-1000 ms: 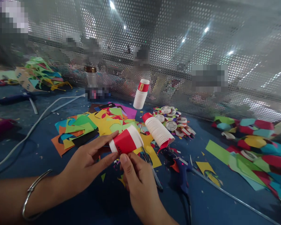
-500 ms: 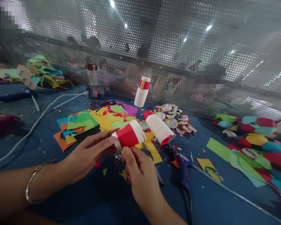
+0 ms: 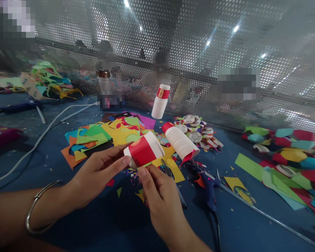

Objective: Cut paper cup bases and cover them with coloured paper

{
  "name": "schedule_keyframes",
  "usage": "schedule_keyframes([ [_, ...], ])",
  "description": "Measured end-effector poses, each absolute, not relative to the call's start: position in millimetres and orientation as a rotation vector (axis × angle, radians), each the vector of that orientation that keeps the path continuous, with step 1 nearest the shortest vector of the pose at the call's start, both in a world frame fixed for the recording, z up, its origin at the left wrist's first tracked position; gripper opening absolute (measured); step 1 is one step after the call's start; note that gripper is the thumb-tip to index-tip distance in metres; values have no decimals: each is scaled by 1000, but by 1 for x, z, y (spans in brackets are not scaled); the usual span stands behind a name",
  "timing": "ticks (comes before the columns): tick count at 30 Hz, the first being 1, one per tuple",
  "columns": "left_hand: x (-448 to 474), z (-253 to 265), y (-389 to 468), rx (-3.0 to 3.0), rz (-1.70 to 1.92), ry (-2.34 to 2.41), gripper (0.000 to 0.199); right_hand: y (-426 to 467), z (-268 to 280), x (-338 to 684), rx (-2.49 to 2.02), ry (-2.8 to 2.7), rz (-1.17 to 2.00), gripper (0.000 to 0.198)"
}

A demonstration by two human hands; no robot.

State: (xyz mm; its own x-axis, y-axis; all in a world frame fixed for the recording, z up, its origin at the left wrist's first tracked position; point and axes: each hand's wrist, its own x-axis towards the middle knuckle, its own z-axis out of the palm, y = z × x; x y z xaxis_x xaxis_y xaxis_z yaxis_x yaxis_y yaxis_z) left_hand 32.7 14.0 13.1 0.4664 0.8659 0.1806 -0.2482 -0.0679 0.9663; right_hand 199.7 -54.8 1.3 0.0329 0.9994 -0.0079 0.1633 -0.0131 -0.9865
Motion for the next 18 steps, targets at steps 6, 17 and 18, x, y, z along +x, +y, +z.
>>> schedule_keyframes([
  [6, 32, 7, 15, 1390, 963, 633, 33, -54, -1, 199, -1373, -1278, 1101, 43],
  [17, 35, 5, 12, 1465, 969, 668, 30, -54, -1, 198, -1386, -1279, 1109, 43],
  [18, 36, 4, 12, 1467, 964, 669, 32, -54, -1, 198, -1391, -1280, 1104, 43],
])
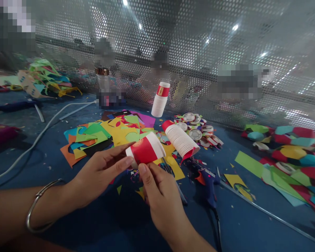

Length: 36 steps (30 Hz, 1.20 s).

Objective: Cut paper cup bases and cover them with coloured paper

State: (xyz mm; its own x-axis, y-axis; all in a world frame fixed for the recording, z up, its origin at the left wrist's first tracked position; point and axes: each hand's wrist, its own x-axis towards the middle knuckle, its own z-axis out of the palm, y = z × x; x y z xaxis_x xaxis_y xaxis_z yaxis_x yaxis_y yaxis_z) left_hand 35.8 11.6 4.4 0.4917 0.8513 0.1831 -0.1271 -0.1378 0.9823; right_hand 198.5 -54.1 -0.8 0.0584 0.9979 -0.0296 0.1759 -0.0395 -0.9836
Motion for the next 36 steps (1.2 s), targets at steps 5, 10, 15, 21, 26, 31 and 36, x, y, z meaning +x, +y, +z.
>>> schedule_keyframes([
  [5, 39, 1, 10, 1449, 959, 679, 47, -54, -1, 200, -1404, -1262, 1089, 44],
  [10, 38, 4, 18, 1420, 1079, 770, 54, -50, -1, 200, -1362, -1203, 1154, 43],
  [15, 38, 5, 22, 1373, 1156, 773, 49, -47, 0, 200, -1365, -1172, 1209, 45],
  [21, 38, 4, 21, 1380, 1174, 769, 43, -47, 1, 198, -1349, -1114, 1238, 44],
  [26, 37, 6, 21, 1447, 1227, 762, 42, -48, 2, 197, -1329, -1067, 1289, 43],
  [31, 37, 4, 20, 1474, 1261, 757, 42, -49, 4, 197, -1318, -1053, 1303, 44],
  [36, 36, 0, 21, 1497, 1252, 714, 43, -50, 6, 196, -1313, -1047, 1309, 44],
])
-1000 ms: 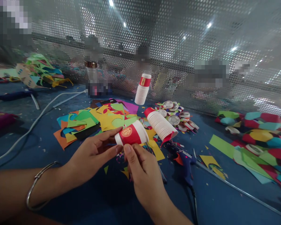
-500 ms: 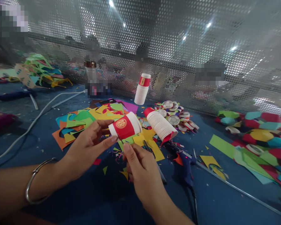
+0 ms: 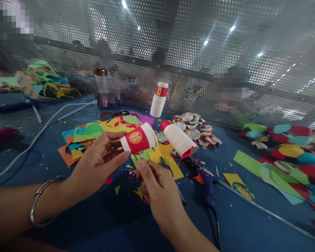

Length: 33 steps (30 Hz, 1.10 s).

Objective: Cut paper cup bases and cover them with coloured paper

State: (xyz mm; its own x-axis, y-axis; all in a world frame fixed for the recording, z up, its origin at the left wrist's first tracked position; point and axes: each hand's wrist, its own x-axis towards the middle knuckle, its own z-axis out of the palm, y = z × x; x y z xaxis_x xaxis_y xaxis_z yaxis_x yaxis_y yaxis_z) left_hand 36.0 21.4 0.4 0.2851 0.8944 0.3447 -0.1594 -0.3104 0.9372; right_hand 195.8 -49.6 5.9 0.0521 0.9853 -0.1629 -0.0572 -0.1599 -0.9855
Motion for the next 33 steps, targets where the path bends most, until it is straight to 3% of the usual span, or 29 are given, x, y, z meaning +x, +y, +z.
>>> schedule_keyframes([
  [33, 39, -1, 3, 1496, 1137, 723, 29, -51, 0, 192, -1321, -1070, 1207, 43],
])
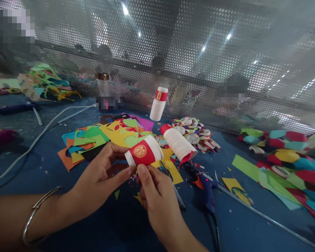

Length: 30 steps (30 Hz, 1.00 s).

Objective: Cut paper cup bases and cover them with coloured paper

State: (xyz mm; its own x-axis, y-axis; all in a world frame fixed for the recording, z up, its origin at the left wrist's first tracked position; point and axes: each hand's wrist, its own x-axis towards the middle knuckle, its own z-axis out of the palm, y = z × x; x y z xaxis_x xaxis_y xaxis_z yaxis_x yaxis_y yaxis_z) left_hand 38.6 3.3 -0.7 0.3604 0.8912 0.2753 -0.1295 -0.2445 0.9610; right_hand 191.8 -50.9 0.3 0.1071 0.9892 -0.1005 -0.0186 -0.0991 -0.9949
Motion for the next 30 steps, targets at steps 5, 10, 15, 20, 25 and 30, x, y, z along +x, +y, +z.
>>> schedule_keyframes([
  [5, 37, -1, 8, 1700, 1205, 706, 26, -51, 1, 191, -1286, -1034, 1250, 44],
  [10, 34, -2, 9, 1835, 1236, 658, 30, -53, 2, 191, -1286, -1022, 1245, 45],
  [15, 35, -3, 7, 1835, 1261, 674, 33, -54, 3, 190, -1270, -1043, 1229, 43],
  [20, 40, 3, 10, 1515, 1206, 739, 38, -52, 4, 191, -1301, -1065, 1175, 44],
  [25, 43, 11, 17, 1237, 992, 709, 29, -51, 3, 192, -1292, -1069, 1208, 44],
  [30, 42, 14, 17, 1161, 955, 611, 19, -51, 0, 192, -1277, -1071, 1226, 44],
])
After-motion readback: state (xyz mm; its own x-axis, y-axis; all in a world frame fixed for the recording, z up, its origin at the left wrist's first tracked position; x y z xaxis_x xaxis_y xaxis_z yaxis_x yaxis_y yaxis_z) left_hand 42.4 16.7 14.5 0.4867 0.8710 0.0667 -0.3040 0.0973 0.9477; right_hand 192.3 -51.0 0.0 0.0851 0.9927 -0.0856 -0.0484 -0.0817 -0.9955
